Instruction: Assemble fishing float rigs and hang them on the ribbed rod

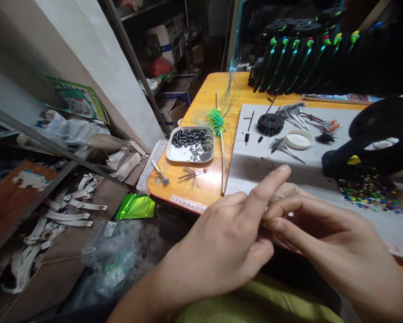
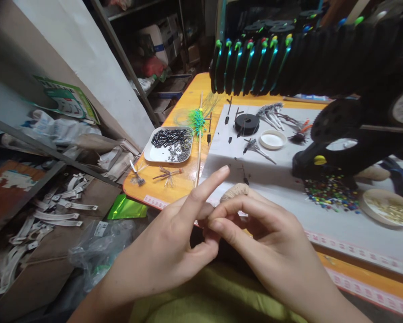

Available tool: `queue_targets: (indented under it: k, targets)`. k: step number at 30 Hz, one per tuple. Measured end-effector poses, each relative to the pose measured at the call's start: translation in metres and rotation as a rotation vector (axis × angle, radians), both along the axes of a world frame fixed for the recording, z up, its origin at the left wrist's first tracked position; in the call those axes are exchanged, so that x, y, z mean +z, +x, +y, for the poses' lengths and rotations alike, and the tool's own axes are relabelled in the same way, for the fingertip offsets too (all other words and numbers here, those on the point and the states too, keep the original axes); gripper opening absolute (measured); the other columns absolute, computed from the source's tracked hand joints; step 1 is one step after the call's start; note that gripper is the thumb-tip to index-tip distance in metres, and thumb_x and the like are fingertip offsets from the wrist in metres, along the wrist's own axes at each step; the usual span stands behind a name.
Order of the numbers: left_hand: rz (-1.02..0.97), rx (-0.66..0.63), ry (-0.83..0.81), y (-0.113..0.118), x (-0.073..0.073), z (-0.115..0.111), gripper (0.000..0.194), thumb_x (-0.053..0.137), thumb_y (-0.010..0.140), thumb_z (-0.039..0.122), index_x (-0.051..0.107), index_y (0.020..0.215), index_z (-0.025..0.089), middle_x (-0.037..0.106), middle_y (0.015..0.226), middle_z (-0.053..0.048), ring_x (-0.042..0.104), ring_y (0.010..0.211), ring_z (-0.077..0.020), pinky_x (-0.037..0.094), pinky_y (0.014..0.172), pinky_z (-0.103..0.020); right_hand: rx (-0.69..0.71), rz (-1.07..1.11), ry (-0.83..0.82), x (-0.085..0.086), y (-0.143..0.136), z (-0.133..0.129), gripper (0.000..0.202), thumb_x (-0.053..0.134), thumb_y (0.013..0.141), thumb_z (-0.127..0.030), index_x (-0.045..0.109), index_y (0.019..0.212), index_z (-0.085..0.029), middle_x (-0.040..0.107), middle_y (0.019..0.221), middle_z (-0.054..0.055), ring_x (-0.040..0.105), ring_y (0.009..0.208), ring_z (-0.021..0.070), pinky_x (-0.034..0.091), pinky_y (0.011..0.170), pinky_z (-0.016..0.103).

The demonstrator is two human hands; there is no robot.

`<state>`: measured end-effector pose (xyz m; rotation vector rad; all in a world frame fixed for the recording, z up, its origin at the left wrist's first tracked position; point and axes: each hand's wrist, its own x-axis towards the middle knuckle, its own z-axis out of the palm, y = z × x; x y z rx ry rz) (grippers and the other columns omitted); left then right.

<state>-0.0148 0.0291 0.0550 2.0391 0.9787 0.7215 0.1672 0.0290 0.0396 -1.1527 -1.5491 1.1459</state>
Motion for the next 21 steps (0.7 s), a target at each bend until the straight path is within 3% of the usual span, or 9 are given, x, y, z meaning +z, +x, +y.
queue_targets:
  k: [5,8,14,17,21]
  targets:
    - [-0.027,0.001,-0.003,0.0,0.0,0.0,0.08,0.051,0.09,0.009,0.015,0.159,0.026,0.066,0.096,-0.004,0.066,0.089,-0.0208,0.055,0.089,-0.039,-0.008,-0.011,0.038,0.0,0.0,0.0,0.008,0.074,0.084,-0.035,0.073,0.079,-0.029,0.065,0.07,-0.002,0.061,0.06,0.0114,0.049,0.051,0.016]
    - [-0.043,0.016,0.009,0.0,-0.001,0.0,0.078,0.05,0.091,0.008,0.015,0.159,0.026,0.064,0.091,-0.003,0.065,0.084,-0.0186,0.056,0.087,-0.037,0.013,-0.05,0.054,-0.004,0.004,-0.001,0.004,0.071,0.086,-0.033,0.072,0.083,-0.031,0.065,0.077,-0.002,0.064,0.066,0.0126,0.053,0.057,0.018]
    - [-0.059,0.0,0.051,-0.004,-0.005,0.0,0.076,0.05,0.094,0.012,0.014,0.159,0.029,0.06,0.082,0.0,0.062,0.08,-0.0176,0.055,0.09,-0.035,0.081,-0.363,0.354,-0.005,0.021,-0.009,0.019,0.065,0.09,-0.024,0.069,0.104,-0.036,0.07,0.095,-0.001,0.068,0.078,0.0154,0.055,0.066,0.022]
    - [-0.079,0.002,0.093,-0.005,-0.006,0.0,0.075,0.051,0.094,0.013,0.014,0.158,0.03,0.057,0.078,0.002,0.061,0.078,-0.0164,0.055,0.09,-0.034,0.055,-0.45,0.406,-0.002,0.025,-0.014,0.026,0.063,0.091,-0.022,0.063,0.112,-0.036,0.071,0.104,0.0,0.069,0.085,0.0176,0.055,0.072,0.025]
    - [-0.077,0.004,0.144,-0.003,-0.005,0.0,0.078,0.053,0.092,0.011,0.015,0.159,0.027,0.06,0.079,0.001,0.062,0.076,-0.0168,0.057,0.086,-0.033,-0.027,-0.441,0.53,0.004,0.02,-0.014,0.016,0.065,0.088,-0.023,0.065,0.103,-0.031,0.07,0.096,0.003,0.069,0.083,0.0188,0.055,0.066,0.026]
